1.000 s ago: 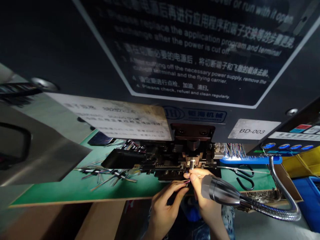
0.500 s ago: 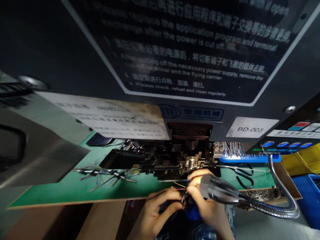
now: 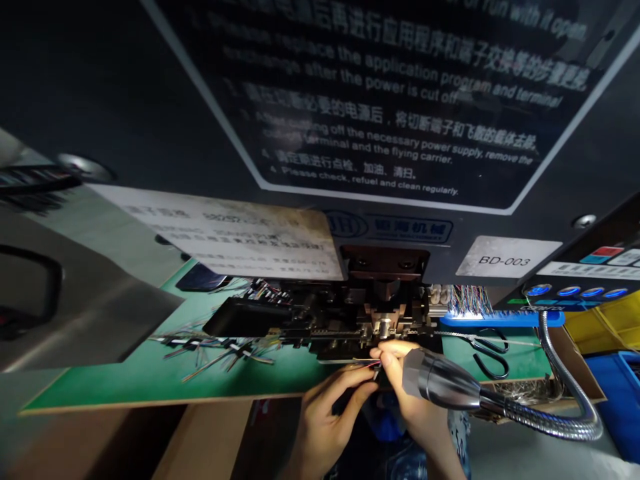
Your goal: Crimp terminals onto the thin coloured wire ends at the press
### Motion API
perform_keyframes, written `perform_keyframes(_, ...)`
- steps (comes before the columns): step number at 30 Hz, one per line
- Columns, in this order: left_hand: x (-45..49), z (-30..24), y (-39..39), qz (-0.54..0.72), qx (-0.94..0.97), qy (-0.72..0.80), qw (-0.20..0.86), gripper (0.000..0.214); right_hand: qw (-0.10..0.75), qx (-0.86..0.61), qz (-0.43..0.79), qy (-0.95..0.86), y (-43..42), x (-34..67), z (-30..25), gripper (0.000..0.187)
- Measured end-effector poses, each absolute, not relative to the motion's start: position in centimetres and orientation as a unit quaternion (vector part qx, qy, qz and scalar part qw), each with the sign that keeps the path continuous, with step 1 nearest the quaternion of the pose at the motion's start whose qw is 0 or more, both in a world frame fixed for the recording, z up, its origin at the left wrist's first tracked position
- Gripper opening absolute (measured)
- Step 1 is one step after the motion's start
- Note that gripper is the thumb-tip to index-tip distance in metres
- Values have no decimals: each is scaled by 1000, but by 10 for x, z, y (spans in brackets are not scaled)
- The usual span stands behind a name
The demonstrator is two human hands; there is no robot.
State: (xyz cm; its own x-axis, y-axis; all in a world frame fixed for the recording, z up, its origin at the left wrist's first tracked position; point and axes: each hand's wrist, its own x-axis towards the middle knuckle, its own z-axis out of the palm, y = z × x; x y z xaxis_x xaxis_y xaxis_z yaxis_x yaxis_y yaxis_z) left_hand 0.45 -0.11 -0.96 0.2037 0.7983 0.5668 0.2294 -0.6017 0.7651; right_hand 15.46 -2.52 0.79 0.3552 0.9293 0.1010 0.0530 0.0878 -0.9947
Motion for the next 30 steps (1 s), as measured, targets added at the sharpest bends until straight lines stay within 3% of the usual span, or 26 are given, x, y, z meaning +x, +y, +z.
perform_keyframes(24, 5, -3, -3, 509, 726, 355, 297, 18, 585, -578, 376, -427, -21, 156, 14, 20)
perform_keyframes(30, -5, -7, -7, 479, 706, 372, 366, 12, 571, -560, 355, -484, -34, 159, 8, 20)
